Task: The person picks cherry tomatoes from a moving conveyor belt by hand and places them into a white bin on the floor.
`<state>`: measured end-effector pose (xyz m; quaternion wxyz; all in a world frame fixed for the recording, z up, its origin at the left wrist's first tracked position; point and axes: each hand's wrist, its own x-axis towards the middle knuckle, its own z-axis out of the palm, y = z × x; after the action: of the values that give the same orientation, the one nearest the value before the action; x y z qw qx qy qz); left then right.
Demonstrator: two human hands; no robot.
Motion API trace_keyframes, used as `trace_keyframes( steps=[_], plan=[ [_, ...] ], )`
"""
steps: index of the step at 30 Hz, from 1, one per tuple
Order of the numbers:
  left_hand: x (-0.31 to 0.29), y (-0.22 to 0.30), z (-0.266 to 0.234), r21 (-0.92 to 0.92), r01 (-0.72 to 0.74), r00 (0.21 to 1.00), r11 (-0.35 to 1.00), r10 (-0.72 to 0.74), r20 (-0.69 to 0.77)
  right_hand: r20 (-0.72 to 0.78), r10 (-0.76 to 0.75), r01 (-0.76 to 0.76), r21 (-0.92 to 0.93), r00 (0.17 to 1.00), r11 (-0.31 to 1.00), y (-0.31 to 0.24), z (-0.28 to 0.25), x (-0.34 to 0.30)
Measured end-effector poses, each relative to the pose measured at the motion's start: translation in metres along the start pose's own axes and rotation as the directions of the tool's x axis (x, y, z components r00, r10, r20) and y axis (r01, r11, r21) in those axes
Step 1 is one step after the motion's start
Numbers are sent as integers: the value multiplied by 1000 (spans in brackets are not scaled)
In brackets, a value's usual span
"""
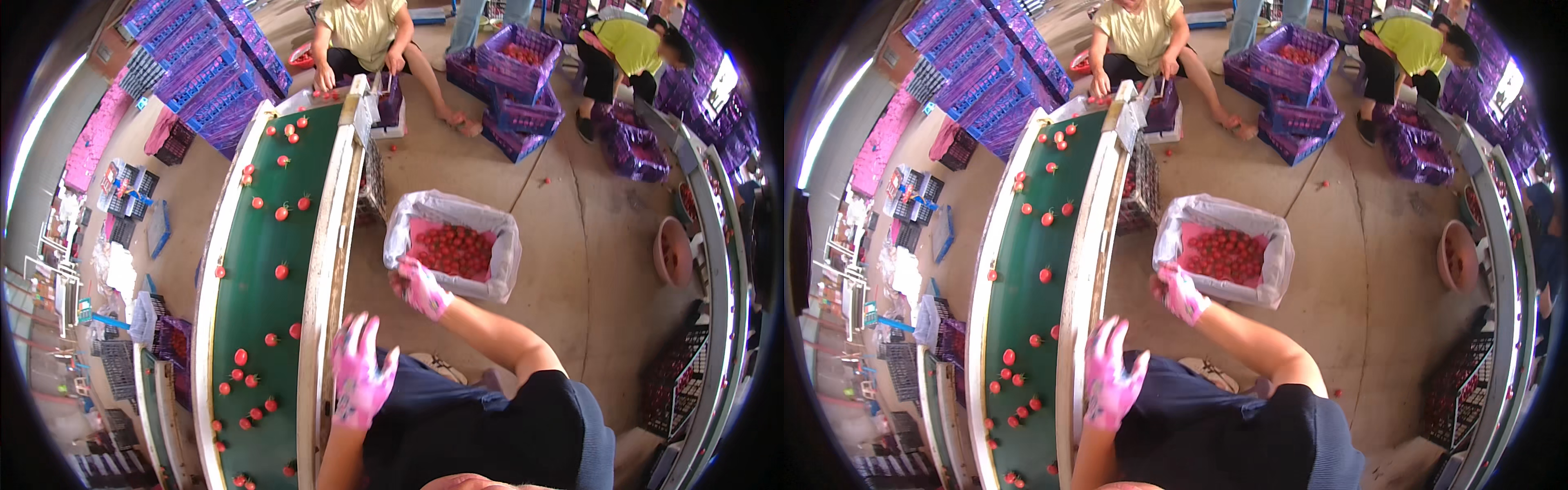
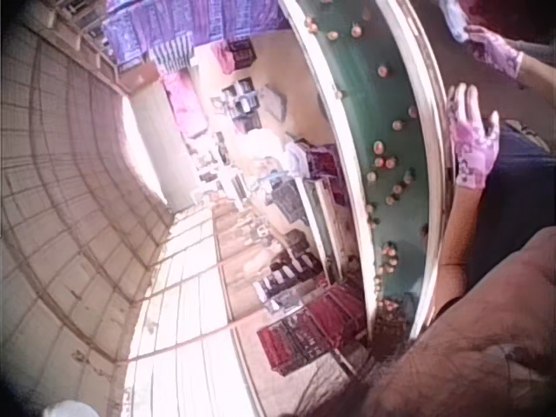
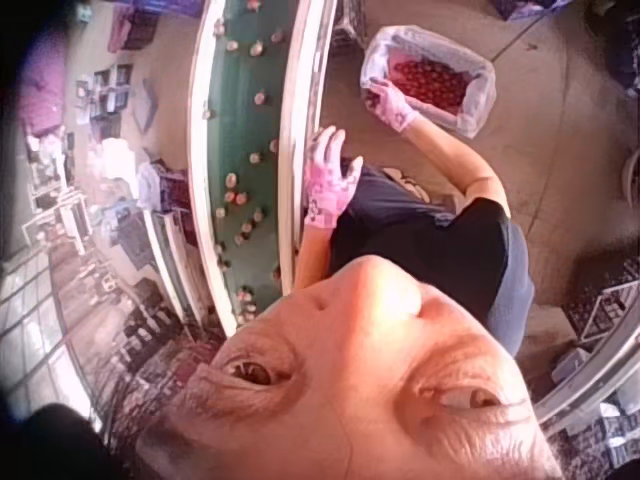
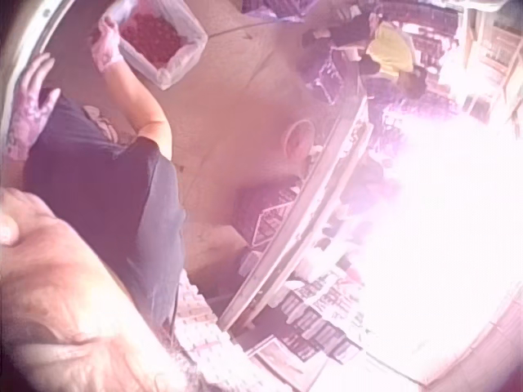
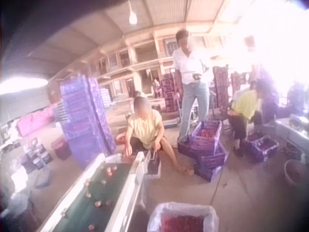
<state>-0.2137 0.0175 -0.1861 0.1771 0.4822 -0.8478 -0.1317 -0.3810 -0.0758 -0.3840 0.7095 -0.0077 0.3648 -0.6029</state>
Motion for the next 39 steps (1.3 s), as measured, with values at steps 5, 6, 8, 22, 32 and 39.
trace_keyframes(
  steps=[5, 6, 8, 22, 32, 39],
  plan=[
    [-75, -19, -50, 39, -3, 972, 999, 12, -236, 105, -200, 210, -88, 974, 974, -74, 12, 247],
    [-109, -24, -52, 98, 218, 930, 971, -177, -322, 151, -43, 93, -342, 988, 935, -44, 116, 198],
    [-138, -25, -72, 162, 348, 880, 923, -262, -395, 187, -116, 189, -440, 975, 878, -66, 126, 230],
    [-379, -193, -149, 225, 943, 325, 244, -818, -475, 681, -442, 809, -443, 583, 386, -69, -42, 50],
    [-315, -178, -126, 88, 632, 729, 770, -553, -404, 950, 278, 948, -210, 141, 237, 151, 282, -176],
    [-490, -265, -178, 81, 960, 249, 268, -690, -679, 765, 643, 841, -339, -14, 422, 288, 332, -235]
  ],
)
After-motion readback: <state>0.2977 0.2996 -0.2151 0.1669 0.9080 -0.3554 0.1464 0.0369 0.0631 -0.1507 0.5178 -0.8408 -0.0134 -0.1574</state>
